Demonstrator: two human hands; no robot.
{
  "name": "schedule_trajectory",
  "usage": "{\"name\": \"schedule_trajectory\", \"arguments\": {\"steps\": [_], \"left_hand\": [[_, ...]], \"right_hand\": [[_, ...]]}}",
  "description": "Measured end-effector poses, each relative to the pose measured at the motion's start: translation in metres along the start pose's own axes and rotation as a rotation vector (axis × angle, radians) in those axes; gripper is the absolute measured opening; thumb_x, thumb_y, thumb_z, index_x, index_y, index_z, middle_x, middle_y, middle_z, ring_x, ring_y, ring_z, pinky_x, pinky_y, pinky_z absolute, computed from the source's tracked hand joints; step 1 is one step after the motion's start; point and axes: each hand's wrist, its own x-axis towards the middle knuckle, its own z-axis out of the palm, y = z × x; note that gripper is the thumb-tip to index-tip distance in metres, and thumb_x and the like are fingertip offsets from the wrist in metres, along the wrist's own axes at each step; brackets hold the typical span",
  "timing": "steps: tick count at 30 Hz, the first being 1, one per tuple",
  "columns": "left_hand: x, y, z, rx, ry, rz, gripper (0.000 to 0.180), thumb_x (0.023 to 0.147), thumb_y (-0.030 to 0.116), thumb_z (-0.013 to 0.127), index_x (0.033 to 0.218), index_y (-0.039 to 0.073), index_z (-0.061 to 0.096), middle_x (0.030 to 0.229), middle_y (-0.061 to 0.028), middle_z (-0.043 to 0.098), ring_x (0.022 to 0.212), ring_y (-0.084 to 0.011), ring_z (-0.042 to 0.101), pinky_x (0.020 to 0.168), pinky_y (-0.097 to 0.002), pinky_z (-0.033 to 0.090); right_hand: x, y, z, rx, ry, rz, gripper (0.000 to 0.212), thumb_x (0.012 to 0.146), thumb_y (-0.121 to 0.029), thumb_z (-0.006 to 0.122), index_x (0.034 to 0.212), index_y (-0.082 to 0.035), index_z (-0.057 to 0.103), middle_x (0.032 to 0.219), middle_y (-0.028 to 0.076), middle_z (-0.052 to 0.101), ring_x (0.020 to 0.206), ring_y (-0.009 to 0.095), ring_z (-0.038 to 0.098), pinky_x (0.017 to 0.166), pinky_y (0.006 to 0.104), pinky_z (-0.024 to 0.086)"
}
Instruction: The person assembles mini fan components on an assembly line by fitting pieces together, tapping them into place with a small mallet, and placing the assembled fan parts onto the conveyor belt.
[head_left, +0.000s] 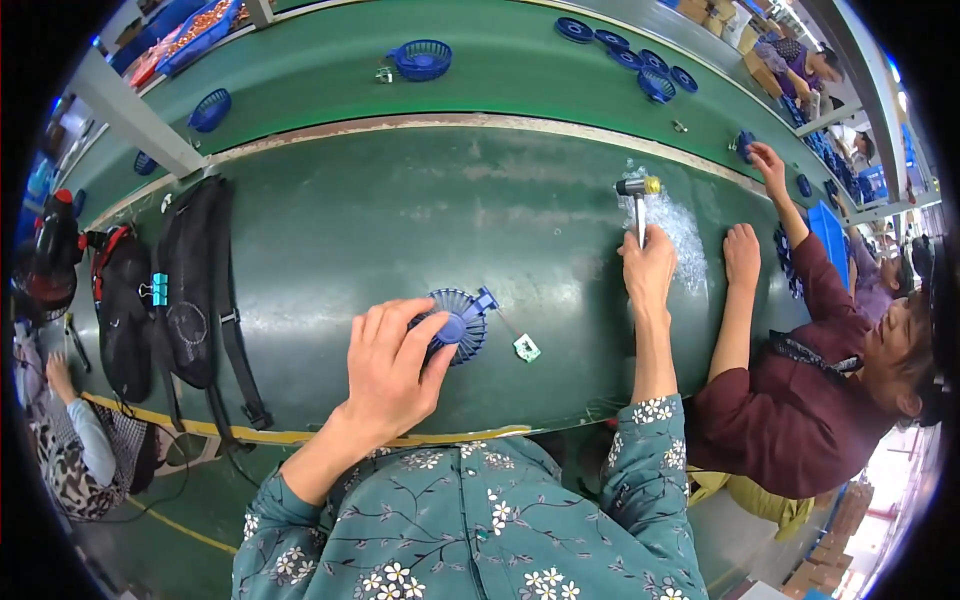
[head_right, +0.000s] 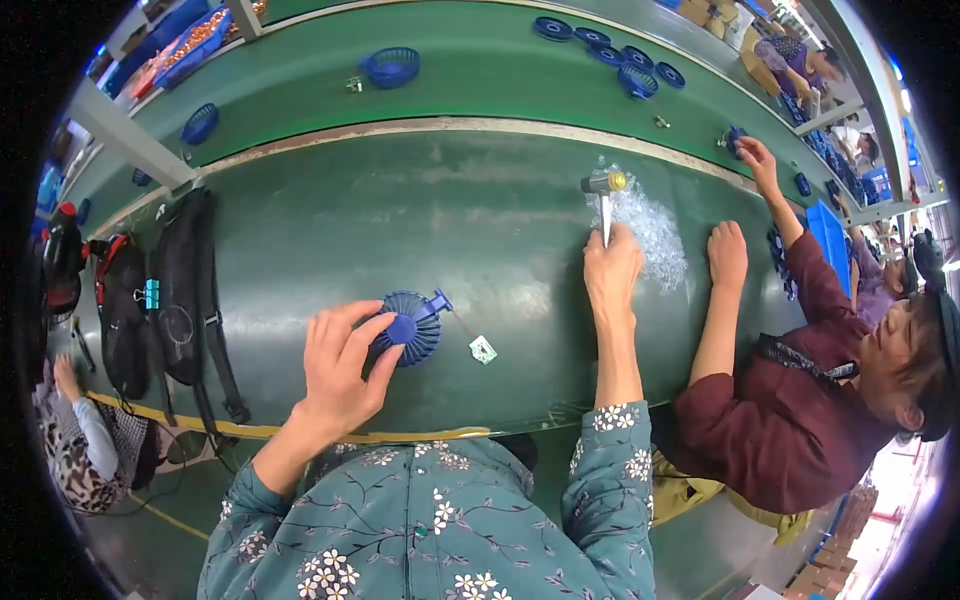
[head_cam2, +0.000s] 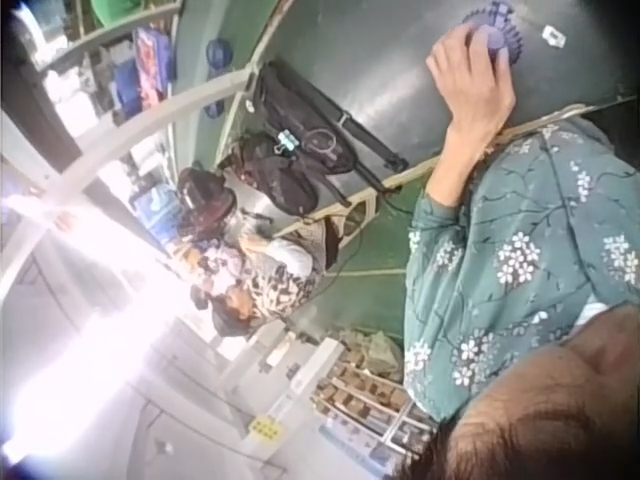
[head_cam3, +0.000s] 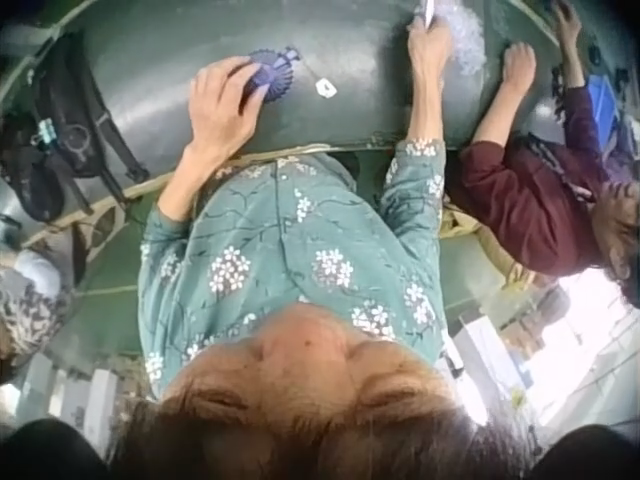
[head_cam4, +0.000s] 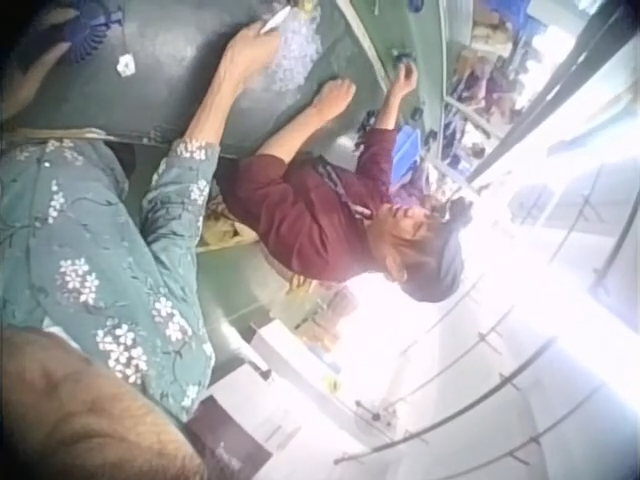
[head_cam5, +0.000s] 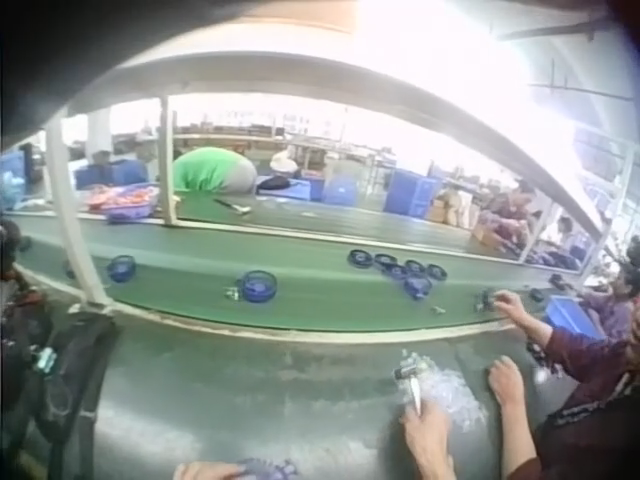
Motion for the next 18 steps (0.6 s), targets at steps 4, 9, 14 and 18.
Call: {"name": "schedule_trajectory", "arguments": {"steps": [4, 9, 14, 18], "left_hand": [[0.004, 0.001, -0.002, 0.067, -0.027, -0.032, 0.049, 0.073, 0.02, 0.078, 0.115, 0.004, 0.058, 0.115, -0.0142, 0.056, 0.097, -0.0315, 0.055, 0.077, -0.0409, 0.039], [0.011, 0.006, 0.006, 0.191, -0.185, -0.095, 0.079, 0.068, 0.042, 0.08, 0.126, -0.002, 0.05, 0.123, -0.0179, 0.052, 0.102, -0.0342, 0.052, 0.081, -0.0435, 0.04], [0.009, 0.0, 0.017, 0.185, -0.169, -0.108, 0.078, 0.067, 0.039, 0.08, 0.124, -0.006, 0.05, 0.117, -0.0191, 0.053, 0.099, -0.033, 0.051, 0.079, -0.0425, 0.04], [0.011, -0.006, 0.009, -0.06, -0.201, -0.102, 0.075, 0.066, 0.023, 0.079, 0.128, -0.002, 0.045, 0.123, -0.0199, 0.049, 0.105, -0.0359, 0.051, 0.089, -0.0448, 0.042]], "right_hand": [[-0.002, -0.003, 0.003, -0.132, 0.06, -0.04, 0.02, 0.087, -0.011, 0.059, 0.087, 0.008, 0.057, 0.075, 0.031, 0.059, 0.075, 0.05, 0.058, 0.068, 0.051, 0.044], [-0.019, 0.0, -0.007, 0.047, 0.014, -0.076, 0.02, 0.085, -0.014, 0.067, 0.088, 0.004, 0.06, 0.072, 0.02, 0.066, 0.057, 0.029, 0.061, 0.052, 0.0405, 0.045], [-0.058, -0.053, -0.026, 0.894, -0.353, 0.384, 0.019, 0.085, -0.002, 0.066, 0.102, 0.005, 0.059, 0.083, 0.015, 0.07, 0.038, 0.004, 0.036, 0.032, 0.0202, 0.027], [-0.073, -0.057, -0.028, 1.134, -0.616, 0.481, 0.016, 0.089, 0.0, 0.063, 0.103, 0.007, 0.062, 0.093, 0.019, 0.07, 0.037, 0.001, 0.033, 0.031, 0.0187, 0.028]]}}
